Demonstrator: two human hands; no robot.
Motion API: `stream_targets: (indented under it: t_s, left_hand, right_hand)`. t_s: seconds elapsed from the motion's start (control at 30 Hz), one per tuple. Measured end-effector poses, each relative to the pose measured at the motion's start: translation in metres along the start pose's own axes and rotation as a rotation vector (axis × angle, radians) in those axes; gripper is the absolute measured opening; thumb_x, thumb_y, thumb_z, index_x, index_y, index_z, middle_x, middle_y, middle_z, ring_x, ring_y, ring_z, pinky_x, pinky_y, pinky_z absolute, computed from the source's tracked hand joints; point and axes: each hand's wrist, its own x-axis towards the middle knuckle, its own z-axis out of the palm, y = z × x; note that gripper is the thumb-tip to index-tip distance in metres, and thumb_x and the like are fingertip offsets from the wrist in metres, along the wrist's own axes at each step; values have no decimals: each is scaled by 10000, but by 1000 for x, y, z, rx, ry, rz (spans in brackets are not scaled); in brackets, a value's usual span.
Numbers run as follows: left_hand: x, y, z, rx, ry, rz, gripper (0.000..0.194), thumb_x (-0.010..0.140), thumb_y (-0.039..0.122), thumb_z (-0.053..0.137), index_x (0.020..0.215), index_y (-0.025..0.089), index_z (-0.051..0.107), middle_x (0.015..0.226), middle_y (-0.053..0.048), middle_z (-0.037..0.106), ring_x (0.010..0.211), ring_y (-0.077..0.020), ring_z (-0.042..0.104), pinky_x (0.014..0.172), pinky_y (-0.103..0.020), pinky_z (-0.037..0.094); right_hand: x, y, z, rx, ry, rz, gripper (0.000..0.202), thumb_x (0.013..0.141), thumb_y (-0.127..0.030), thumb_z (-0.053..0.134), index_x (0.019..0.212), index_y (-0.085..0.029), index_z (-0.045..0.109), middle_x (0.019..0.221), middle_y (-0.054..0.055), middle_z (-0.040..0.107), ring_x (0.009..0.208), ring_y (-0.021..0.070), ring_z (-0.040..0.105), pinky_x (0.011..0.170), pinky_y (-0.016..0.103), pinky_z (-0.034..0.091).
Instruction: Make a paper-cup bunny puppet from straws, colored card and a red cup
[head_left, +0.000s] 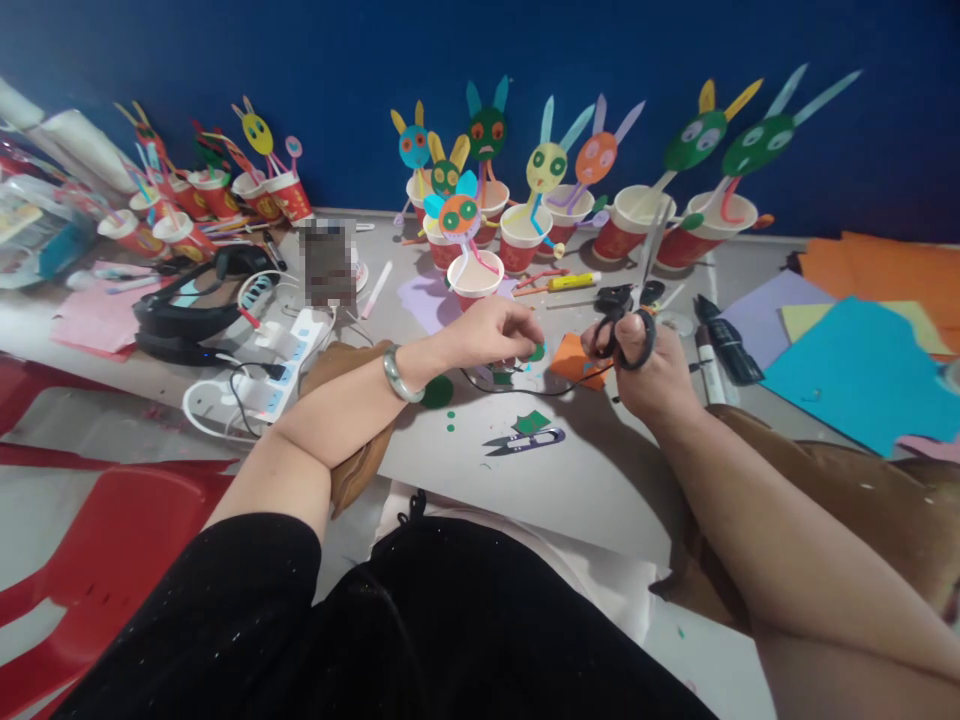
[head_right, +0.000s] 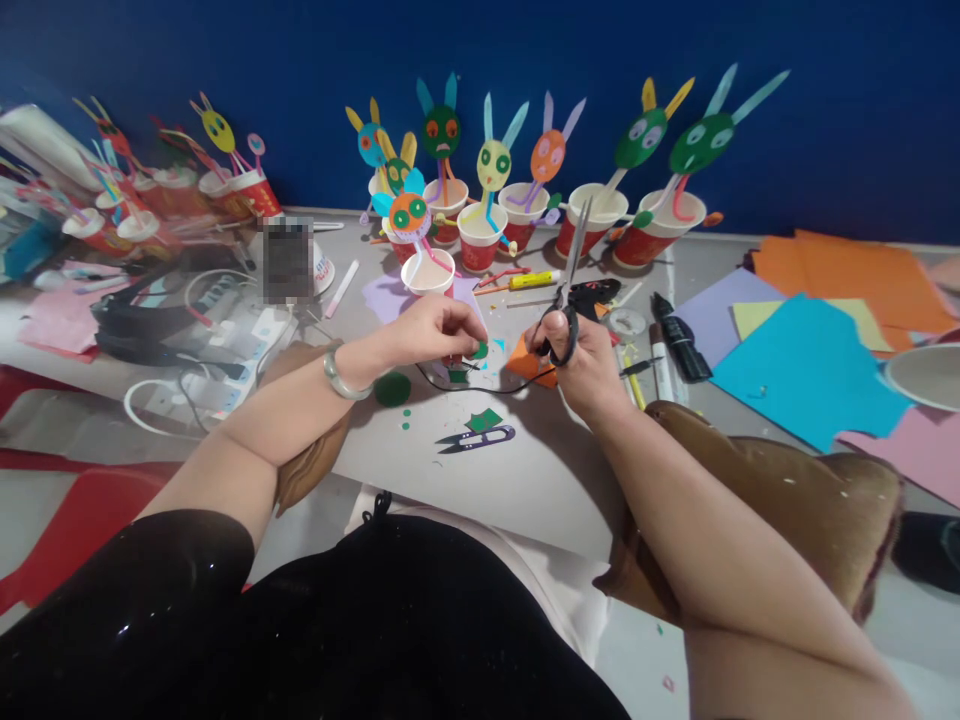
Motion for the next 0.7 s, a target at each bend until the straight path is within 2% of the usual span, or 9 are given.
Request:
stream_targets:
  t_s: [0.1,0.17,0.27,0.37,0.57,0.7]
  left_hand:
    - [-3,-1,-4,282,-253,-94,147,751,26,655,803,121,755,646,0,716,572,-87,634,574,-205,450]
    - [-5,2,-6,456,-412,-110,139,734,41,662,760,136,760,639,5,721,581,-89,619,596,-214,424]
    - [-9,8,-8,634,-530,-99,81,767,120,705,727,147,770,612,14,695,556,-85,560,608,-236,395]
    - [-10,12,-10,714,-510,-84,133,824,219,730,728,142,777,587,12,644,551,-87,498,613,-260,368]
    - [-3,0,-14,793,-180,18,66,769,136,708,737,156,761,698,-11,673,639,-110,513,662,-280,356]
    - [1,-12,-9,768,-152,7,36,708,189,775,702,192,739,703,-11,653,661,-145,517,669,-294,356]
  right_hand:
    - [0,-4,2,33,47,-10,771,747,-969,628,657,-209,536,702,50,629,595,119,480,589,317,383]
    - [-1,-8,3,34,43,-27,767,739,-965,641,646,-208,556,683,47,633,586,120,483,575,309,382]
    - [-1,-12,4,30,34,-44,749,736,-953,655,627,-218,567,673,38,639,579,125,478,563,307,382]
    - [-1,-14,4,22,46,-37,758,725,-964,647,622,-218,567,673,37,638,584,126,489,565,305,393]
    - [-1,-14,4,19,56,-9,787,685,-992,647,628,-210,576,676,43,616,602,126,502,577,311,400]
    - [-1,-16,3,14,29,-9,772,700,-983,645,638,-217,578,695,57,628,636,145,511,615,333,405]
